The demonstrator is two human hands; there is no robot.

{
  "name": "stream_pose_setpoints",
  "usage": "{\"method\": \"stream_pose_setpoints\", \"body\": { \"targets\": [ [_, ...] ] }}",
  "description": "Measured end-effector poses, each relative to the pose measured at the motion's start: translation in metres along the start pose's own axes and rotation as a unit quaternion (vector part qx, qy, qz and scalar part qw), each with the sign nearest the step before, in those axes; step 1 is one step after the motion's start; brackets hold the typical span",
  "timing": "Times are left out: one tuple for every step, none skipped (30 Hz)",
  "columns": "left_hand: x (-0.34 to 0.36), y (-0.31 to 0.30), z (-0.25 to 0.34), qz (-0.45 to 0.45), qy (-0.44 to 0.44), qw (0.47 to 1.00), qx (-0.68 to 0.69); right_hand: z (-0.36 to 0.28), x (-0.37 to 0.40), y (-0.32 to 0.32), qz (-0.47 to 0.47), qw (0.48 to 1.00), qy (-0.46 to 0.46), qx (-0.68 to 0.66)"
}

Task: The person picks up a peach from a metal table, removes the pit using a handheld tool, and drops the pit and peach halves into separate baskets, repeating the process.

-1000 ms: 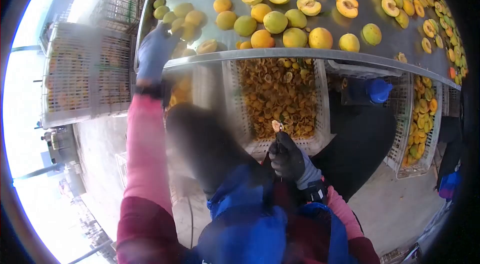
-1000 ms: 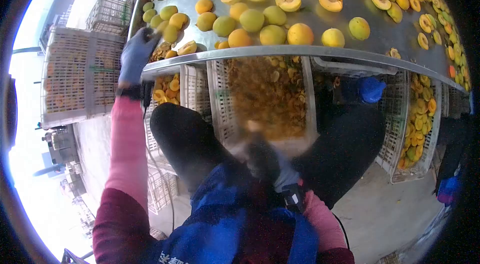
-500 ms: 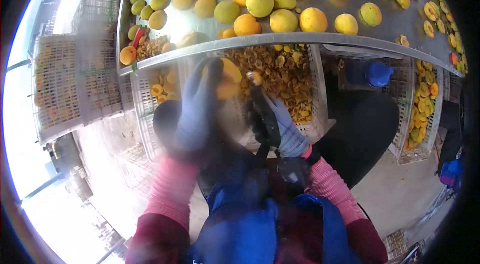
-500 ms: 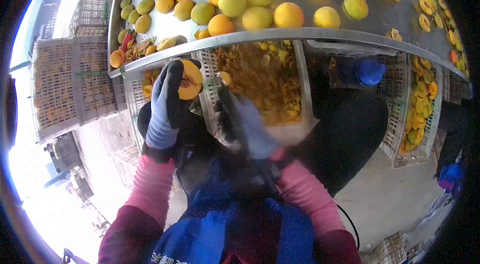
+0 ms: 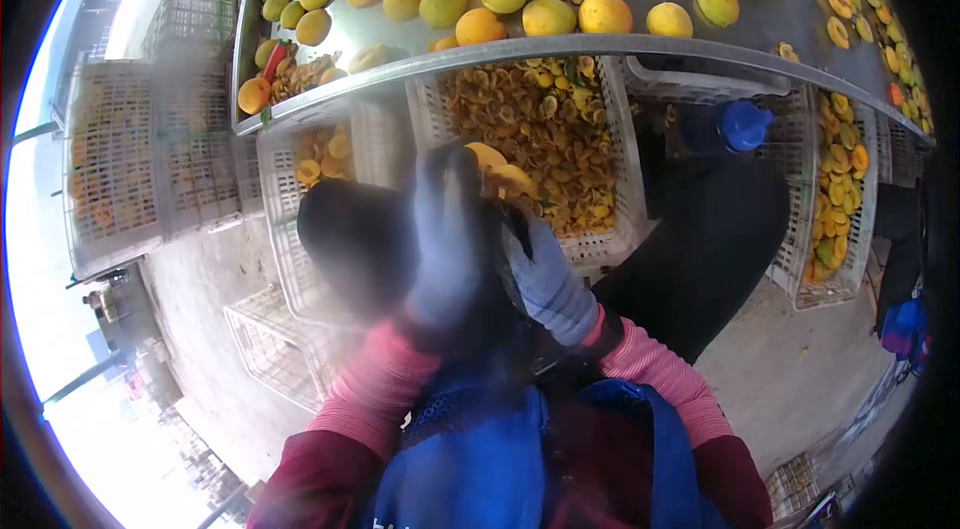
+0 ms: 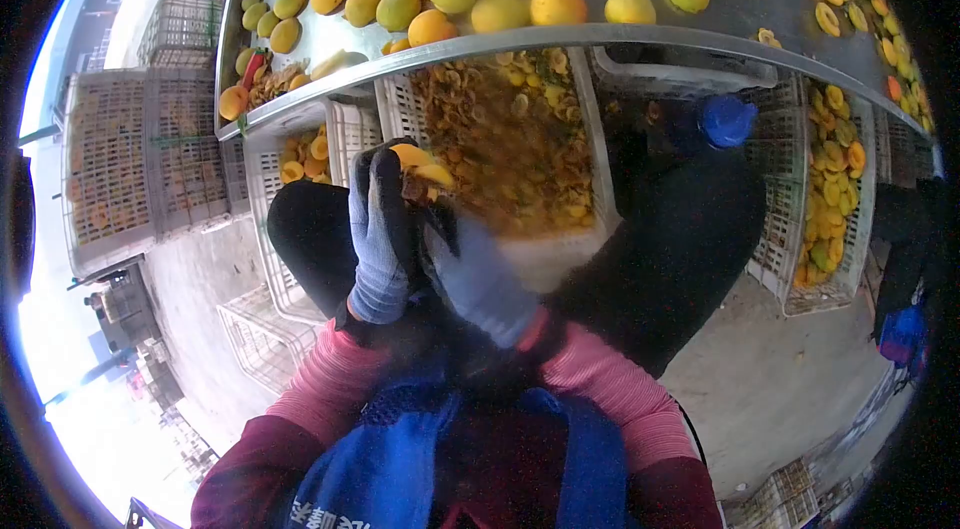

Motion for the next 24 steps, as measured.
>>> {"method": "stream_pose_setpoints", "body": {
  "targets": [
    [0.002, 0.000, 0.001, 0.010, -0.033, 0.999, 0.028, 0.007, 0.002, 0.003, -0.018, 0.998, -0.001, -0.061],
    [0.006, 0.002, -0.003, 0.009, -0.048, 0.998, 0.046, 0.012, 0.003, 0.006, -0.036, 0.992, -0.001, -0.123],
    [0.006, 0.005, -0.005, -0.007, -0.051, 0.996, 0.078, 0.019, 0.006, 0.010, -0.058, 0.981, 0.026, -0.182],
    [0.006, 0.007, -0.006, -0.022, -0.055, 0.992, 0.110, 0.024, 0.010, 0.013, -0.075, 0.966, 0.055, -0.239],
    [0.007, 0.009, -0.007, -0.036, -0.060, 0.988, 0.141, 0.023, 0.012, 0.017, -0.094, 0.945, 0.110, -0.293],
    [0.003, 0.009, -0.005, -0.067, -0.061, 0.976, 0.197, 0.025, 0.014, 0.028, -0.147, 0.898, 0.126, -0.396],
    [0.000, 0.010, -0.005, -0.099, -0.061, 0.960, 0.253, 0.027, 0.018, 0.038, -0.193, 0.838, 0.154, -0.487],
    [-0.001, 0.012, -0.004, -0.146, -0.021, 0.973, 0.178, 0.023, 0.021, 0.047, -0.270, 0.731, 0.138, -0.611],
    [0.000, 0.013, -0.003, -0.143, 0.002, 0.975, 0.171, 0.013, 0.025, 0.053, -0.341, 0.600, 0.118, -0.714],
    [0.004, 0.013, 0.001, -0.143, 0.022, 0.976, 0.162, 0.015, 0.029, 0.058, -0.353, 0.559, 0.132, -0.738],
    [0.011, 0.013, -0.006, -0.147, 0.042, 0.976, 0.156, 0.005, 0.031, 0.063, -0.364, 0.516, 0.146, -0.762],
    [0.019, 0.013, -0.012, -0.151, 0.062, 0.975, 0.150, -0.005, 0.030, 0.067, -0.379, 0.474, 0.159, -0.779],
    [0.027, 0.013, -0.019, -0.155, 0.081, 0.974, 0.145, -0.016, 0.027, 0.067, -0.395, 0.444, 0.129, -0.794],
    [0.033, 0.011, -0.026, -0.132, 0.026, 0.983, 0.122, -0.027, 0.028, 0.066, -0.407, 0.413, 0.101, -0.808],
    [0.037, 0.008, -0.034, -0.107, -0.027, 0.989, 0.099, -0.036, 0.029, 0.061, -0.420, 0.382, 0.074, -0.820],
    [0.037, -0.008, -0.035, -0.048, -0.049, 0.997, -0.027, -0.038, 0.026, 0.055, -0.406, 0.397, 0.056, -0.821],
    [0.032, -0.042, -0.047, 0.003, -0.024, 0.996, -0.085, -0.028, 0.022, 0.053, -0.359, 0.424, 0.069, -0.828],
    [0.028, -0.076, -0.059, 0.059, -0.004, 0.988, -0.146, -0.016, 0.017, 0.049, -0.311, 0.451, 0.081, -0.833],
    [0.025, -0.108, -0.071, 0.117, 0.009, 0.972, -0.206, -0.001, 0.014, 0.043, -0.260, 0.476, 0.095, -0.835],
    [0.011, -0.128, -0.085, 0.066, -0.055, 0.966, -0.244, 0.020, 0.013, 0.039, -0.258, 0.503, 0.097, -0.819],
    [-0.002, -0.147, -0.099, 0.007, -0.116, 0.951, -0.287, 0.027, 0.010, 0.037, -0.192, 0.484, 0.134, -0.843],
    [-0.014, -0.165, -0.113, -0.056, -0.167, 0.927, -0.331, 0.033, 0.007, 0.035, -0.184, 0.507, 0.145, -0.830],
    [-0.031, -0.172, -0.122, -0.040, -0.154, 0.934, -0.321, 0.040, 0.003, 0.034, -0.176, 0.527, 0.155, -0.817],
    [-0.057, -0.171, -0.107, -0.024, -0.142, 0.939, -0.311, 0.045, 0.000, 0.033, -0.172, 0.548, 0.164, -0.802]
  ]
}}
Point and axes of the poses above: each hand's wrist, its own x-axis away from the middle knuckle, its own y-axis out of the palm, z = x × y, the point moved 8 cm from there along -x, towards the middle knuckle, and after that the axes turned 15 degrees about -z, right-handed, at the moved point
